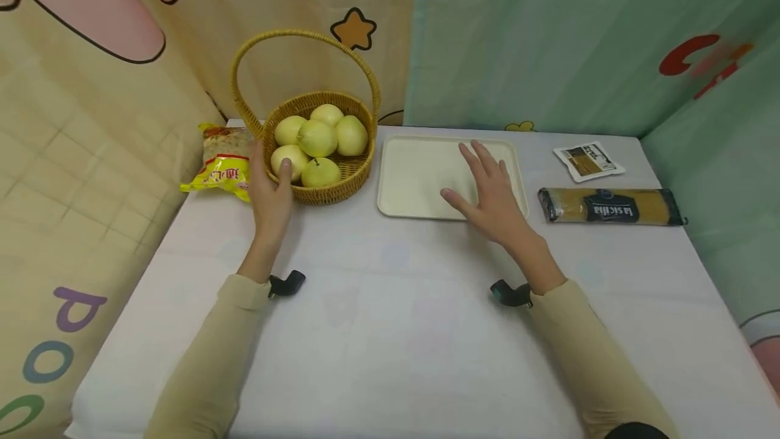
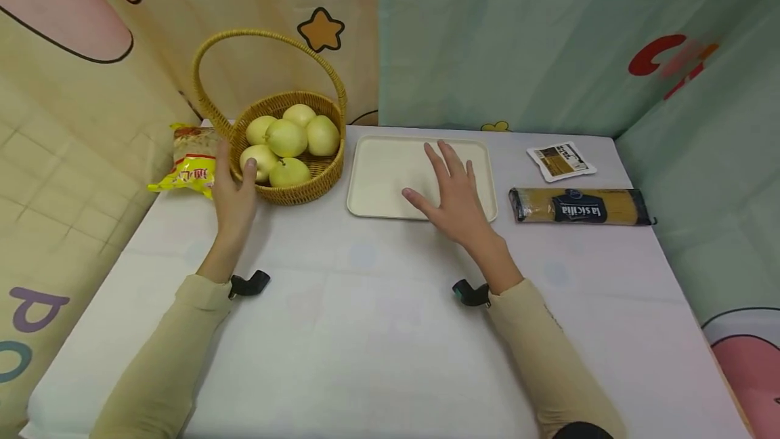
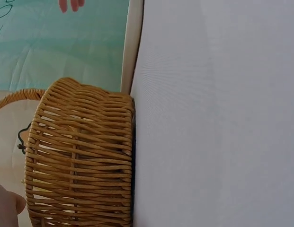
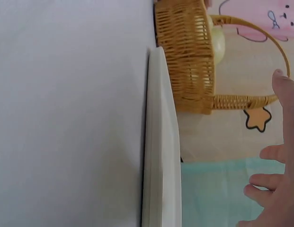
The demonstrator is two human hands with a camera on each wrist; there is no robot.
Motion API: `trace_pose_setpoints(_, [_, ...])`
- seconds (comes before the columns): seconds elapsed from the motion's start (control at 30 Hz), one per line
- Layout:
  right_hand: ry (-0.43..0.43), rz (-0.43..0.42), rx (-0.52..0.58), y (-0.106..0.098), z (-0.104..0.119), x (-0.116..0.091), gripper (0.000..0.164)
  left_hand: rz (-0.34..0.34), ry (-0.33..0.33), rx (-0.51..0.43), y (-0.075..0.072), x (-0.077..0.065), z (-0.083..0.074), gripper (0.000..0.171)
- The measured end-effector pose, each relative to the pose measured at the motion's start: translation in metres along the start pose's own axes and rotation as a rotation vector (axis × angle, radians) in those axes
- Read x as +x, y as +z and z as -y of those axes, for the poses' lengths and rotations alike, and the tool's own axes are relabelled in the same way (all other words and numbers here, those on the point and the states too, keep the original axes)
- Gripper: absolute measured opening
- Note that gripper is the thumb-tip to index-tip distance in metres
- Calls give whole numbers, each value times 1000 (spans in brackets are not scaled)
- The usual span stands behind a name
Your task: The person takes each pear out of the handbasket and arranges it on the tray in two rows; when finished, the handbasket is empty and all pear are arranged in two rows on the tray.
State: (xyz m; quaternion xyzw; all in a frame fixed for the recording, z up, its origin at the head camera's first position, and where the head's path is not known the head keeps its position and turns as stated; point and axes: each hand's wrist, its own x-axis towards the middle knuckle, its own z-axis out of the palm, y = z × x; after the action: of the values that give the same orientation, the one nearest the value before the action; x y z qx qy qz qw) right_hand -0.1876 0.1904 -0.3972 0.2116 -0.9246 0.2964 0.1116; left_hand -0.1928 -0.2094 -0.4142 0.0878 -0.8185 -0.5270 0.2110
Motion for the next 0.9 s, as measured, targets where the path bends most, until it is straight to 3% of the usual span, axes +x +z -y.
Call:
trace_pose_setpoints(0.27, [-110,73,76,31,31,35,87,-17,20,-108,9,-4,11,68])
trace_pose_setpoints(0.37, [-140,102,103,43,44,46,86,-7,-9,-144,8,-9,12,67])
trace_pose_setpoints(0.53, [-176,135,137,58,64,62,85,-13,-42,-193,3,-20,-3,67])
trace_pose_setpoints(0.63, [-184,129,167,64,75,70,83,-21,-20,-212,2,-26,-13,66])
trace_pose_setpoints(0.9, [-202,139,235,81,97,86,79,-65,50,-210,6,-29,-15,63])
